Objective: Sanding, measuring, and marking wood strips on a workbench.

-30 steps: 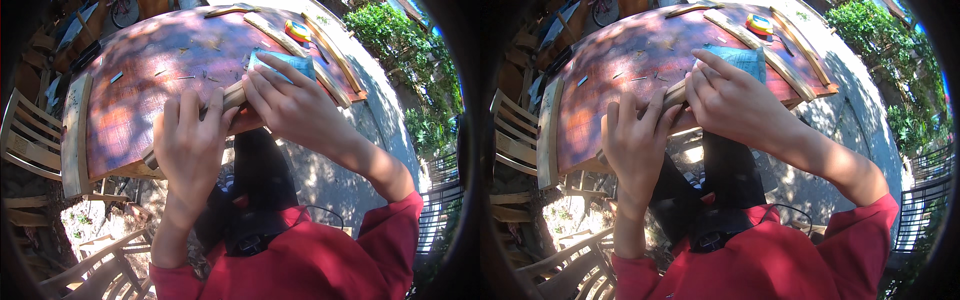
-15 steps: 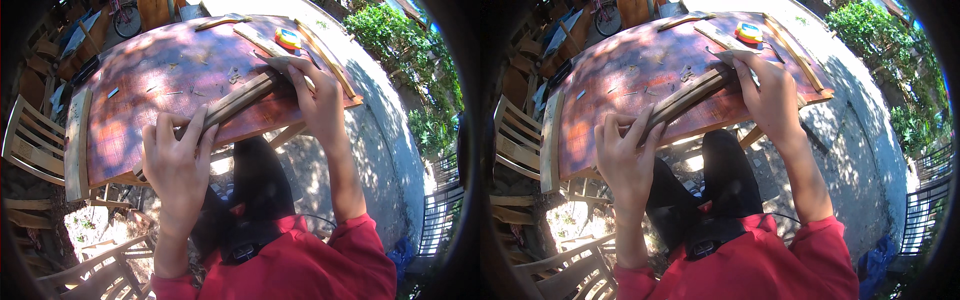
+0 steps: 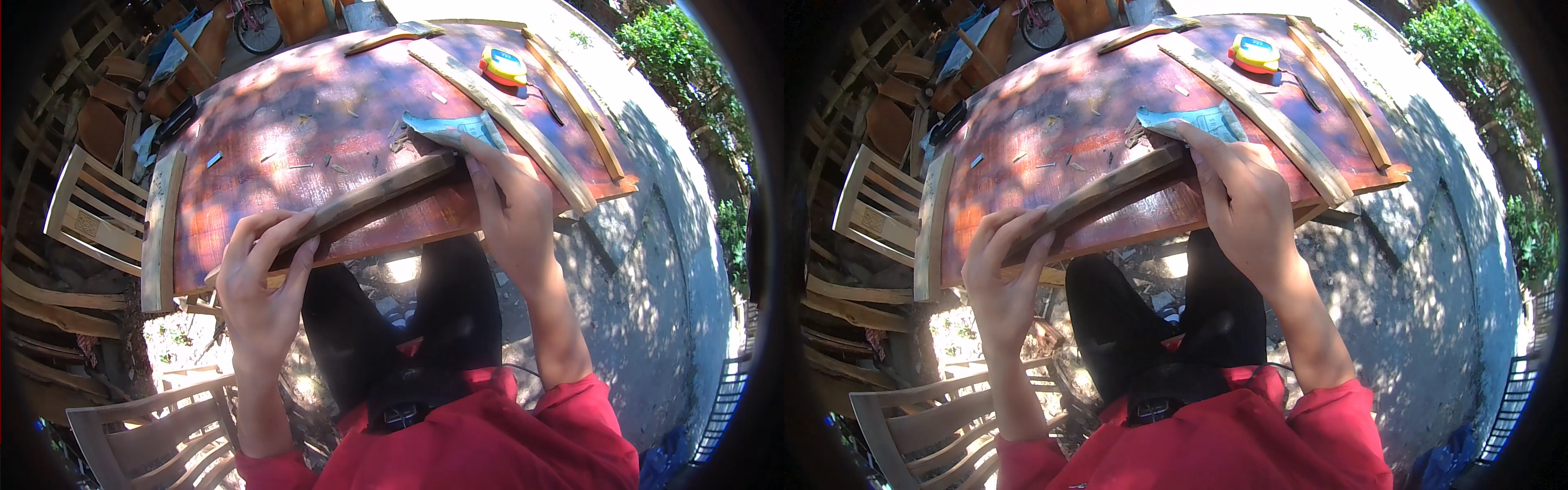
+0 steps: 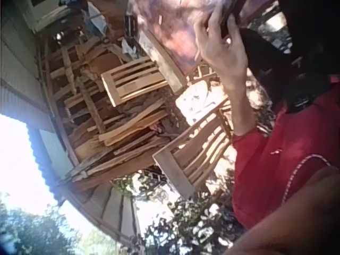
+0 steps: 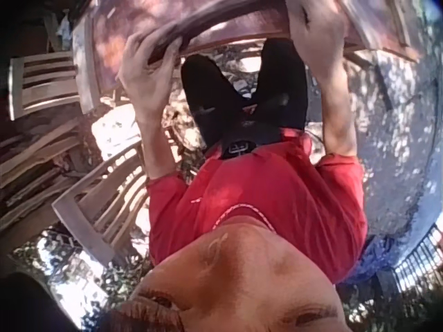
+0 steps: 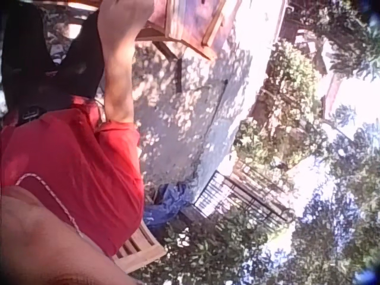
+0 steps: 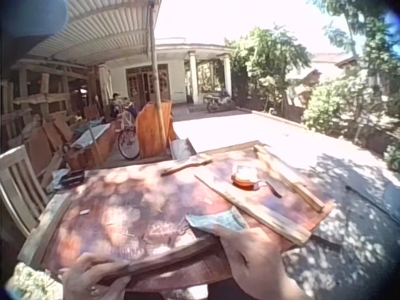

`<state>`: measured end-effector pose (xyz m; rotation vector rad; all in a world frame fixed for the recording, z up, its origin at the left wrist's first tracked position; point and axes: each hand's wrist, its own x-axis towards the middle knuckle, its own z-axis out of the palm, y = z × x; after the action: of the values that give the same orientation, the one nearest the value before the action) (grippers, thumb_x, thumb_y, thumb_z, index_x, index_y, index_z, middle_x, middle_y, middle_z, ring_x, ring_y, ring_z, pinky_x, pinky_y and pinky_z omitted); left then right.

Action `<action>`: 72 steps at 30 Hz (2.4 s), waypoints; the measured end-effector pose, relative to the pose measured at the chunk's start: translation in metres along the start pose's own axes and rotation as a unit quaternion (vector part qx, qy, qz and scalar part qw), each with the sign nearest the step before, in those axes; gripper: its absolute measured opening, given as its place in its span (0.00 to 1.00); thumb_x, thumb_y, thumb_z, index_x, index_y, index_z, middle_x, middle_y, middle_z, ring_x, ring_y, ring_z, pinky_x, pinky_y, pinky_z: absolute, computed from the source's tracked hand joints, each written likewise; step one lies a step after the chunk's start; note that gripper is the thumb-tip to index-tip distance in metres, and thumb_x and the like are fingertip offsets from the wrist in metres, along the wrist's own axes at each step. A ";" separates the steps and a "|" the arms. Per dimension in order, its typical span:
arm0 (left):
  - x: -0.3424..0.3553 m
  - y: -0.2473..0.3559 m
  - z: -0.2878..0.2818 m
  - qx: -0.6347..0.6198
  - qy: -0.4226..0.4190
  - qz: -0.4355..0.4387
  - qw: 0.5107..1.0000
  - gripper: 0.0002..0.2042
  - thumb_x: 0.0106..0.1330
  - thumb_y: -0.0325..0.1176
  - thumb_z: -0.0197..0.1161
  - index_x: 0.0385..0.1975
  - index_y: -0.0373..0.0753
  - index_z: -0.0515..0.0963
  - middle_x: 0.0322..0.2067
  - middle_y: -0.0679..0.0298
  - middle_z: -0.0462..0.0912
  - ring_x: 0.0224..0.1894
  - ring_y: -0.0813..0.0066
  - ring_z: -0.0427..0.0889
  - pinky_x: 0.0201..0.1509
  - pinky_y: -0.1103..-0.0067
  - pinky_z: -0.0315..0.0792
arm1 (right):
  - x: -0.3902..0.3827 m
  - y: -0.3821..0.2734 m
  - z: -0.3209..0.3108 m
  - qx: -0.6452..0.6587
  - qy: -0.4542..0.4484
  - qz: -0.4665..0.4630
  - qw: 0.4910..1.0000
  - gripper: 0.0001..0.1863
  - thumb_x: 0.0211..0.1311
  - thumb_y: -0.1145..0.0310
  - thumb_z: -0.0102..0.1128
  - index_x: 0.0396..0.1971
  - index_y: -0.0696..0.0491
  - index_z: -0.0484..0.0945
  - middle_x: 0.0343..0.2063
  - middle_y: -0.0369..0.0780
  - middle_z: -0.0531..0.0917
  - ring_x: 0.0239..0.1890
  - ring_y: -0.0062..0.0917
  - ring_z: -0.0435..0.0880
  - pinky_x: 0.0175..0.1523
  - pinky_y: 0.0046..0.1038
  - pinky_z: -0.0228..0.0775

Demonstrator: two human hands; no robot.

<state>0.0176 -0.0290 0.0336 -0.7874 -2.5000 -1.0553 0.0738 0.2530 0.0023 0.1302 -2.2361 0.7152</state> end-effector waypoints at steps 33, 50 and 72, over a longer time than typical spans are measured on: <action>-0.010 -0.009 0.019 0.140 0.084 0.112 0.980 0.17 0.61 0.31 0.80 0.50 0.42 0.90 0.42 0.64 0.87 0.42 0.65 0.82 0.47 0.69 0.76 | -0.003 -0.046 -0.013 -0.212 -0.005 -0.033 0.977 0.29 0.62 0.82 0.62 0.66 0.54 0.82 0.62 0.43 0.86 0.61 0.39 0.86 0.66 0.42 0.74; -0.007 -0.001 0.023 0.055 0.068 0.078 0.993 0.19 0.59 0.27 0.81 0.52 0.40 0.90 0.47 0.59 0.91 0.44 0.64 0.91 0.48 0.72 0.84 | -0.012 -0.048 0.013 -0.216 -0.079 0.016 0.973 0.31 0.64 0.83 0.52 0.69 0.55 0.79 0.69 0.44 0.80 0.75 0.41 0.74 0.79 0.45 0.63; -0.006 -0.001 0.021 0.043 0.072 0.087 0.993 0.18 0.61 0.29 0.79 0.52 0.38 0.89 0.46 0.60 0.91 0.44 0.61 0.91 0.46 0.69 0.85 | -0.025 -0.082 0.034 -0.131 -0.167 -0.015 0.977 0.35 0.79 0.52 0.56 0.79 0.54 0.67 0.78 0.55 0.65 0.80 0.53 0.63 0.82 0.54 0.53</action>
<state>0.0207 -0.0164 0.0156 -0.8548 -2.2924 -0.9054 0.0940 0.1632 0.0035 0.1627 -2.6202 0.3975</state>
